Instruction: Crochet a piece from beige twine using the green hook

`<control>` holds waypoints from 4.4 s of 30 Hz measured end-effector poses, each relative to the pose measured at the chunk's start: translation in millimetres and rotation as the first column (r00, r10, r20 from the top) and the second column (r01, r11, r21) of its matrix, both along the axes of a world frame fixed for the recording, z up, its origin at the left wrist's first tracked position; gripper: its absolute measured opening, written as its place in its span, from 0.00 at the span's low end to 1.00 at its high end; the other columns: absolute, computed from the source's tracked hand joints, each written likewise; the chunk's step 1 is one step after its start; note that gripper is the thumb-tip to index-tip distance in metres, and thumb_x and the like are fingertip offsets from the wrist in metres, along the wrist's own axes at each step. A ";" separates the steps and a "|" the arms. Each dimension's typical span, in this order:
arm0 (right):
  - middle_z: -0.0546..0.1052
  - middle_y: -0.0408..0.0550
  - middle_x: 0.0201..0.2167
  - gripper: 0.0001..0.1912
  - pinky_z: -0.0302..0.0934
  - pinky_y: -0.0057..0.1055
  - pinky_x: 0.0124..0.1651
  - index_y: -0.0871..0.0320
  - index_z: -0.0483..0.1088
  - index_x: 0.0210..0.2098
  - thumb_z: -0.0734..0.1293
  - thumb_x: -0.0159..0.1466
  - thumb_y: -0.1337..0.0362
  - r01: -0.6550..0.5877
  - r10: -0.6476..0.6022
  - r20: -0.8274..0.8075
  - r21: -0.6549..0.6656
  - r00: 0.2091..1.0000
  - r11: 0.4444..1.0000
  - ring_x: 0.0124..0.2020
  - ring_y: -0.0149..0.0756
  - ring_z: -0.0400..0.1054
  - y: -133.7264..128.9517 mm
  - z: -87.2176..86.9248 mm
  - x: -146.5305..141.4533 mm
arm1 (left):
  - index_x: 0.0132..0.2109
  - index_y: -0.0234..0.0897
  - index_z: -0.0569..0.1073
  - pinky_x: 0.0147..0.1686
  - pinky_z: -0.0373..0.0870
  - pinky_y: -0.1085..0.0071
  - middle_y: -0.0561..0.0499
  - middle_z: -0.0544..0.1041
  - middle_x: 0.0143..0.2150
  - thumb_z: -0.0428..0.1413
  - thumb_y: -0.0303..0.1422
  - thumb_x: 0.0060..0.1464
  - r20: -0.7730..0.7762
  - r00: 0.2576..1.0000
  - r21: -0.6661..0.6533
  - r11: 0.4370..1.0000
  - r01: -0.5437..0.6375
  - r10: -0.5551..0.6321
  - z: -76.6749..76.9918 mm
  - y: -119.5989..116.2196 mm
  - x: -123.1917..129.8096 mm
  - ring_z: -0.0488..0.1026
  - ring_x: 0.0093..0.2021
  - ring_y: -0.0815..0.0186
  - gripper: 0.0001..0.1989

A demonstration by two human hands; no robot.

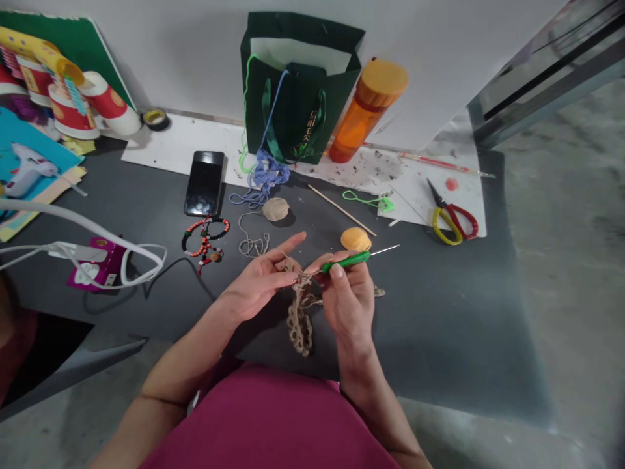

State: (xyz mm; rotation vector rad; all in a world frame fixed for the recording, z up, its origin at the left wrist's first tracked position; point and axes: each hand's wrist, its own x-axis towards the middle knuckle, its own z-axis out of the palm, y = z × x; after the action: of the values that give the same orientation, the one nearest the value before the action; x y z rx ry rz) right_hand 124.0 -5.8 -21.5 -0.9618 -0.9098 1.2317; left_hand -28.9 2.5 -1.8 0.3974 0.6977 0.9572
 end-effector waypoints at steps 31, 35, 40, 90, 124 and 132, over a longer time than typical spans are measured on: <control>0.80 0.41 0.28 0.05 0.73 0.34 0.29 0.48 0.68 0.41 0.65 0.70 0.56 0.150 -0.153 0.147 0.028 0.977 0.988 0.26 0.37 0.79 -11.0 -7.9 1.9 | 0.56 0.42 0.80 0.36 0.72 0.74 0.60 0.73 0.27 0.73 0.27 0.43 0.026 0.999 -0.110 0.993 -0.038 0.041 -3.9 -0.7 -0.4 0.73 0.28 0.74 0.30; 0.81 0.40 0.28 0.06 0.75 0.37 0.36 0.49 0.67 0.39 0.67 0.69 0.55 0.075 -0.074 0.056 -0.004 0.996 0.997 0.29 0.37 0.79 -8.8 -8.4 -4.0 | 0.53 0.43 0.83 0.38 0.71 0.73 0.58 0.73 0.27 0.74 0.28 0.41 -0.016 0.998 -0.038 0.998 -0.055 0.054 -3.7 -4.9 5.6 0.74 0.31 0.72 0.28; 0.83 0.40 0.35 0.02 0.76 0.37 0.44 0.48 0.71 0.41 0.68 0.69 0.64 0.074 -0.098 0.118 0.192 0.988 0.979 0.39 0.36 0.81 -9.6 -5.9 -5.1 | 0.53 0.44 0.83 0.39 0.70 0.73 0.56 0.75 0.31 0.73 0.30 0.43 -0.092 0.992 0.089 0.993 -0.077 0.086 -7.2 -7.1 10.5 0.72 0.33 0.72 0.27; 0.85 0.44 0.38 0.07 0.76 0.37 0.41 0.50 0.74 0.44 0.67 0.68 0.69 0.060 -0.216 0.372 0.388 0.903 0.920 0.39 0.38 0.82 -13.3 -8.9 -0.8 | 0.55 0.45 0.82 0.38 0.69 0.75 0.56 0.77 0.32 0.73 0.29 0.44 -0.068 0.983 0.080 0.983 -0.168 0.173 -7.8 -7.2 12.0 0.72 0.33 0.73 0.28; 0.85 0.43 0.37 0.04 0.76 0.37 0.42 0.50 0.72 0.42 0.67 0.69 0.66 0.108 -0.173 0.258 0.248 0.951 0.963 0.39 0.37 0.82 -13.4 -9.2 -9.3 | 0.55 0.42 0.81 0.36 0.70 0.75 0.58 0.77 0.29 0.72 0.26 0.42 -0.161 0.959 0.093 0.971 -0.221 0.234 -5.8 -8.9 14.5 0.72 0.29 0.74 0.29; 0.86 0.44 0.39 0.07 0.76 0.40 0.44 0.50 0.73 0.41 0.70 0.67 0.69 0.173 -0.252 0.214 0.332 0.944 0.927 0.43 0.39 0.82 -9.6 -10.6 -11.9 | 0.60 0.42 0.78 0.38 0.70 0.75 0.57 0.80 0.30 0.74 0.28 0.42 -0.111 0.974 0.081 0.978 -0.190 0.199 -9.2 -10.0 16.0 0.73 0.31 0.74 0.35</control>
State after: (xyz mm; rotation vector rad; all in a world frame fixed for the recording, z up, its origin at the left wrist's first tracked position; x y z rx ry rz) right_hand 112.1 -15.4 -32.1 -0.9479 -1.1285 0.7612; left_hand -12.9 -7.6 -11.0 0.4567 0.8238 1.1531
